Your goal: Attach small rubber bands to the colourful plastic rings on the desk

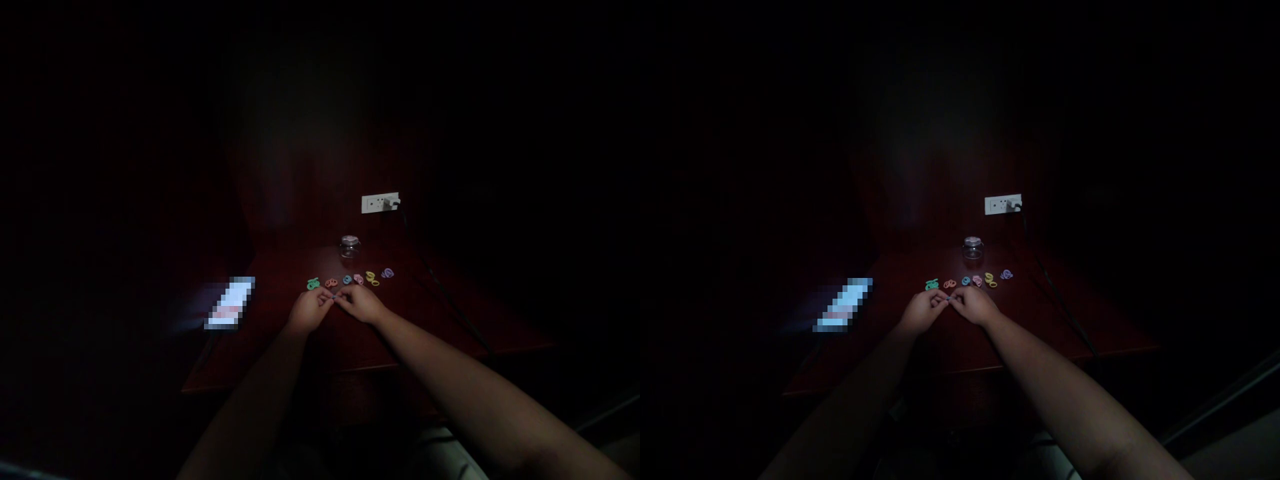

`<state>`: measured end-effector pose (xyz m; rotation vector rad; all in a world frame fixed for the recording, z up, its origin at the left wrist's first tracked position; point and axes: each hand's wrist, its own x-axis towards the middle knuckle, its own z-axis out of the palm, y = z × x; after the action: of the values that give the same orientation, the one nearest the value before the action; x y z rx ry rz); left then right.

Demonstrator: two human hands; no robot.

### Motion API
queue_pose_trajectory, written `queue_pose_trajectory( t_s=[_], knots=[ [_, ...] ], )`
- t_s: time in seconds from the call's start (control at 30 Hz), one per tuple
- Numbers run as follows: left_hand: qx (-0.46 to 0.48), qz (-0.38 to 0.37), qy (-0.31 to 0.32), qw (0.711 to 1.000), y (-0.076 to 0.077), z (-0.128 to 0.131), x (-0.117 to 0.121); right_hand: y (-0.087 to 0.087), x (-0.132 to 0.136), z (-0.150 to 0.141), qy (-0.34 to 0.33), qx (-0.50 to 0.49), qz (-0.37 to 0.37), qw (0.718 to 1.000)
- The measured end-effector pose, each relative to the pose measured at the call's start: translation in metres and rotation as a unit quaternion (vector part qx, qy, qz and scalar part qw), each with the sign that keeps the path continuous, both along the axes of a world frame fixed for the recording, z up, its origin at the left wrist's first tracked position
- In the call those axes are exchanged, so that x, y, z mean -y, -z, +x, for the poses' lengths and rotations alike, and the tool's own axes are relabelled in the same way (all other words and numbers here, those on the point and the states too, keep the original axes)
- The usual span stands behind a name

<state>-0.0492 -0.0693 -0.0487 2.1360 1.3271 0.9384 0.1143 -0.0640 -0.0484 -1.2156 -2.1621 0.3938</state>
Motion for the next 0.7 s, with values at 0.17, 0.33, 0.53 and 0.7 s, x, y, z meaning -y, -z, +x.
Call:
queue_pose_trajectory(
  t_s=[0.17, 0.33, 0.53, 0.7],
  knots=[
    [0.010, -0.003, -0.016, 1.000, 0.0041, -0.0003, -0.0031, 0.0030, -0.0013, 0.0010, -0.001, -0.039, -0.010, 0.999],
    [0.002, -0.006, -0.020, 1.000, 0.0029, -0.0005, -0.0034, 0.0025, -0.0015, 0.0025, -0.004, -0.053, -0.017, 0.998],
    [0.008, -0.014, -0.008, 1.000, 0.0034, 0.0024, -0.0008, 0.0036, -0.0004, 0.0030, -0.007, -0.046, -0.009, 0.999],
    [0.003, -0.003, -0.005, 1.000, 0.0050, 0.0023, 0.0026, 0.0058, 0.0002, 0.0021, -0.019, -0.058, -0.018, 0.998]
  ],
)
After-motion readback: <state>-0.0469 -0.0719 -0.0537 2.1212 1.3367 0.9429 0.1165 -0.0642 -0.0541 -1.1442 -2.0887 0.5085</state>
